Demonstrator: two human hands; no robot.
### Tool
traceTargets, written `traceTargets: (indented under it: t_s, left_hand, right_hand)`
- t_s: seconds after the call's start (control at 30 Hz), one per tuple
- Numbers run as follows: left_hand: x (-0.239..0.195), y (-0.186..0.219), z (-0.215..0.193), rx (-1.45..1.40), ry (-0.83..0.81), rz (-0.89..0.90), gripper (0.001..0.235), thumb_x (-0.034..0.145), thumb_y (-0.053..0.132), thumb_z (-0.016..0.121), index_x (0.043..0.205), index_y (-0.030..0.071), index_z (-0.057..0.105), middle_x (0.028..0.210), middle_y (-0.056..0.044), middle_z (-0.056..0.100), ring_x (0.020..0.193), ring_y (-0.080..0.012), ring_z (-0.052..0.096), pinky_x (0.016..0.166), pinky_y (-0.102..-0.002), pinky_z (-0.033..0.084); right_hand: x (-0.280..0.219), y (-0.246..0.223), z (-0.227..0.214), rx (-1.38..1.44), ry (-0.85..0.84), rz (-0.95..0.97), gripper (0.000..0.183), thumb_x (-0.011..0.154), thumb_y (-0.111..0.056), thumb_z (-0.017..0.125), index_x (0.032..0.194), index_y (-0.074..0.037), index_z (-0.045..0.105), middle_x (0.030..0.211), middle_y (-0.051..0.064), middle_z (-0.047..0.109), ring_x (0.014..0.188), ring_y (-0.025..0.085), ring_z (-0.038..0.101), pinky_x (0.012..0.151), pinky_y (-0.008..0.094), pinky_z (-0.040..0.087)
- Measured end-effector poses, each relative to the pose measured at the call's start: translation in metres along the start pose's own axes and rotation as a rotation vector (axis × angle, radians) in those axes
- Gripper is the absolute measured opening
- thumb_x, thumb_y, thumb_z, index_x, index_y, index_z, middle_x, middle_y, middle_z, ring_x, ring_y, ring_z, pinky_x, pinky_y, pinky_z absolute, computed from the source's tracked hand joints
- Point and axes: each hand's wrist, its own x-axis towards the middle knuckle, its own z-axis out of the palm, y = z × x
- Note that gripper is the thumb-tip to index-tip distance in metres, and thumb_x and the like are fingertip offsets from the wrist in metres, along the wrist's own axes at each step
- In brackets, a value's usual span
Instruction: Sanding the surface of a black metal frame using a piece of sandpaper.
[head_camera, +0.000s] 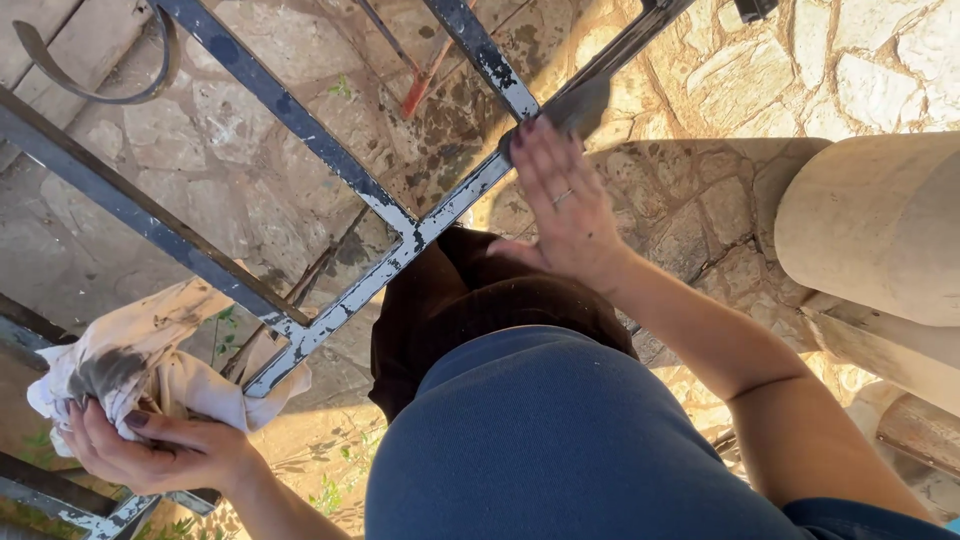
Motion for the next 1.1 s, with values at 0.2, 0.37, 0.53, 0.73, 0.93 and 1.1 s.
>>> traceTargets:
  t_s: [0.2, 0.37, 0.53, 0.73, 0.93, 1.1]
  left_hand:
    - [-0.001, -0.003, 0.0, 0.004, -0.001, 0.012, 0.036, 0.118, 0.005, 0.035, 0.138, -0.017, 0.054, 0.141, -0.034, 0.052, 0.136, -0.0477, 0.042, 0.11, -0.066, 0.039]
    - [-0.001, -0.004, 0.001, 0.01, -0.023, 0.006, 0.034, 0.118, 0.004, 0.036, 0.141, -0.015, 0.052, 0.142, -0.034, 0.053, 0.136, -0.0497, 0.043, 0.114, -0.068, 0.034]
    - [0.005, -0.003, 0.002, -0.023, -0.016, 0.014, 0.035, 0.118, 0.005, 0.035, 0.141, -0.016, 0.052, 0.143, -0.034, 0.052, 0.138, -0.0493, 0.041, 0.112, -0.068, 0.038]
    - [0.006, -0.003, -0.001, -0.031, 0.001, 0.012, 0.033, 0.119, 0.009, 0.036, 0.143, -0.009, 0.05, 0.141, -0.032, 0.052, 0.136, -0.0508, 0.043, 0.107, -0.069, 0.042]
    - [0.001, -0.004, -0.01, -0.049, -0.044, 0.013, 0.031, 0.118, 0.002, 0.039, 0.146, -0.008, 0.047, 0.145, -0.032, 0.05, 0.14, -0.0512, 0.04, 0.111, -0.07, 0.039]
    - [0.009, 0.002, -0.009, -0.062, -0.026, 0.022, 0.03, 0.116, 0.001, 0.039, 0.14, -0.012, 0.05, 0.141, -0.035, 0.051, 0.136, -0.0544, 0.042, 0.109, -0.069, 0.038]
  right_hand:
    - [0.006, 0.027, 0.008, 0.002, 0.239, 0.192, 0.094, 0.104, -0.077, 0.021, 0.163, -0.004, 0.012, 0.171, 0.015, 0.016, 0.161, 0.031, 0.018, 0.135, 0.058, 0.027]
    - [0.009, 0.039, 0.01, 0.028, 0.239, 0.104, 0.089, 0.103, -0.072, 0.031, 0.157, -0.001, 0.029, 0.163, 0.021, 0.033, 0.154, 0.037, 0.031, 0.13, 0.057, 0.025]
    - [0.005, 0.0, 0.005, 0.086, 0.14, -0.017, 0.099, 0.102, -0.078, 0.027, 0.159, 0.003, 0.018, 0.167, 0.023, 0.02, 0.158, 0.035, 0.021, 0.133, 0.05, 0.019]
    - [0.012, 0.012, 0.001, 0.121, 0.333, 0.223, 0.089, 0.106, -0.072, 0.031, 0.164, -0.007, 0.012, 0.172, 0.013, 0.015, 0.163, 0.03, 0.014, 0.137, 0.059, 0.017]
    - [0.012, 0.029, 0.01, 0.003, 0.315, 0.291, 0.084, 0.106, -0.069, 0.02, 0.161, -0.007, 0.019, 0.169, 0.014, 0.024, 0.161, 0.029, 0.022, 0.136, 0.055, 0.017]
    - [0.011, 0.003, -0.002, 0.085, 0.338, 0.04, 0.089, 0.104, -0.074, 0.031, 0.159, -0.004, 0.031, 0.163, 0.017, 0.033, 0.153, 0.035, 0.035, 0.122, 0.061, 0.044]
